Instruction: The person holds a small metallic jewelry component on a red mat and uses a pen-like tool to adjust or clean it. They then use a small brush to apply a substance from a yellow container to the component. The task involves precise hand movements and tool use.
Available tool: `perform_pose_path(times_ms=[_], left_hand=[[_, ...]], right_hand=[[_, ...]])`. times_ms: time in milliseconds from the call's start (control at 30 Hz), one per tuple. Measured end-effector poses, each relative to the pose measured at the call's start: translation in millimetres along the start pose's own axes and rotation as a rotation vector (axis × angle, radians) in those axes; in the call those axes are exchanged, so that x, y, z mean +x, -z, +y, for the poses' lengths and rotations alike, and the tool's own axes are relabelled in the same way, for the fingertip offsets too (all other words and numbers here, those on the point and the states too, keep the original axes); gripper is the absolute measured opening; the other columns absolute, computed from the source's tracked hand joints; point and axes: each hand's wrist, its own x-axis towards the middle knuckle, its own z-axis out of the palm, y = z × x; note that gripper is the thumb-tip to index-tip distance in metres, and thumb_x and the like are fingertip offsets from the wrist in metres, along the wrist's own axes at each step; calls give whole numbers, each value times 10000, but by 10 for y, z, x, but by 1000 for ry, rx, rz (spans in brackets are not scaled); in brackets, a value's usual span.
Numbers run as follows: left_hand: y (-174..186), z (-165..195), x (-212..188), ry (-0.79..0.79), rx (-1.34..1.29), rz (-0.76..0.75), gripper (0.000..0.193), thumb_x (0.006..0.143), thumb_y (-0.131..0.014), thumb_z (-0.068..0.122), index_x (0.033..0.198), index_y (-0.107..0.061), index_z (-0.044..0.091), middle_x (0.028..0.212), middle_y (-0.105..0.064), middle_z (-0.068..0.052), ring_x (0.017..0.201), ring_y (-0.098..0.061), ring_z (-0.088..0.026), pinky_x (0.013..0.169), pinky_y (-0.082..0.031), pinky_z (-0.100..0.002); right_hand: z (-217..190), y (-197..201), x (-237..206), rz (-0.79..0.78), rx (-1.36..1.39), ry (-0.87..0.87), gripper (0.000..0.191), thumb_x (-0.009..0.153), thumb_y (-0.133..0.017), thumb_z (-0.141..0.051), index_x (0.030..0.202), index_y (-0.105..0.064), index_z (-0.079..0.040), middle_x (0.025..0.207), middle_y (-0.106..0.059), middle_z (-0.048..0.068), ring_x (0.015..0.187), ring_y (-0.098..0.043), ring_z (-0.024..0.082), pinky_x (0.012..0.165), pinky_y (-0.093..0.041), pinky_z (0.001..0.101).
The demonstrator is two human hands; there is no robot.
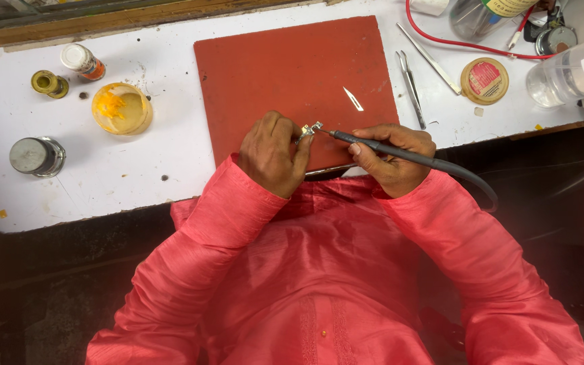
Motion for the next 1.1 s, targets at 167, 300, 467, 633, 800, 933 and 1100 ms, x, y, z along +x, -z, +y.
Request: perform_pose_path(times_ms=[167,300,467,633,800,933,1100], left_hand=[[3,-1,2,-4,6,-4,219,872,-800,53,868,-581,38,858,-575,-115,761,-599,-292,676,-503,-422],[-6,-8,-1,-11,-4,-2,215,882,-798,50,869,-584,38,853,-573,-114,751,-599,-284,664,-501,-414],[-3,-10,-6,-16,1,2,218,876,-796,50,865,-579,38,854,-571,-117,748,-596,-284,661,-500,-412],[1,-18,3,-22,-4,-6,222,882,-798,49,869,-578,35,843,-566,-117,737,-590,-283,654,-494,-414],[7,-8,10,-29,-21,15,197,892,-779,36,900,-583,28,850,-574,-122,742,-594,-288,663,-495,-417],[12,11,13,-21,-25,22,174,894,-765,44,922,-595,24,846,-582,-123,739,-600,-289,666,-499,-419],[18,27,29,-47,-23,47,165,894,-752,47,929,-592,24,858,-584,-123,762,-609,-299,688,-508,-424]], right_hand=[[-16,-6,-4,-7,-20,39,171,939,-805,-77,1056,-746,34,900,-775,98,730,-711,96,632,-553,201],[-25,-22,-25,15,51,-8,171,955,-787,-71,1080,-735,33,918,-771,94,775,-723,93,665,-565,195],[42,21,-30,-35,33,29,176,947,-789,-66,1081,-736,36,914,-763,89,742,-692,81,647,-540,188],[175,-2,-39,27,192,-17,187,972,-762,-53,1113,-703,55,926,-753,139,779,-710,135,695,-586,241],[259,138,126,98,808,-161,258,986,-702,-86,1190,-657,65,1037,-728,201,885,-732,250,807,-642,358],[214,351,392,70,1065,-262,276,983,-644,-145,1176,-633,53,1065,-733,224,923,-736,287,848,-646,375],[35,226,809,87,1154,-442,226,1060,-634,-147,1170,-592,46,1091,-717,246,976,-744,305,842,-638,338]])
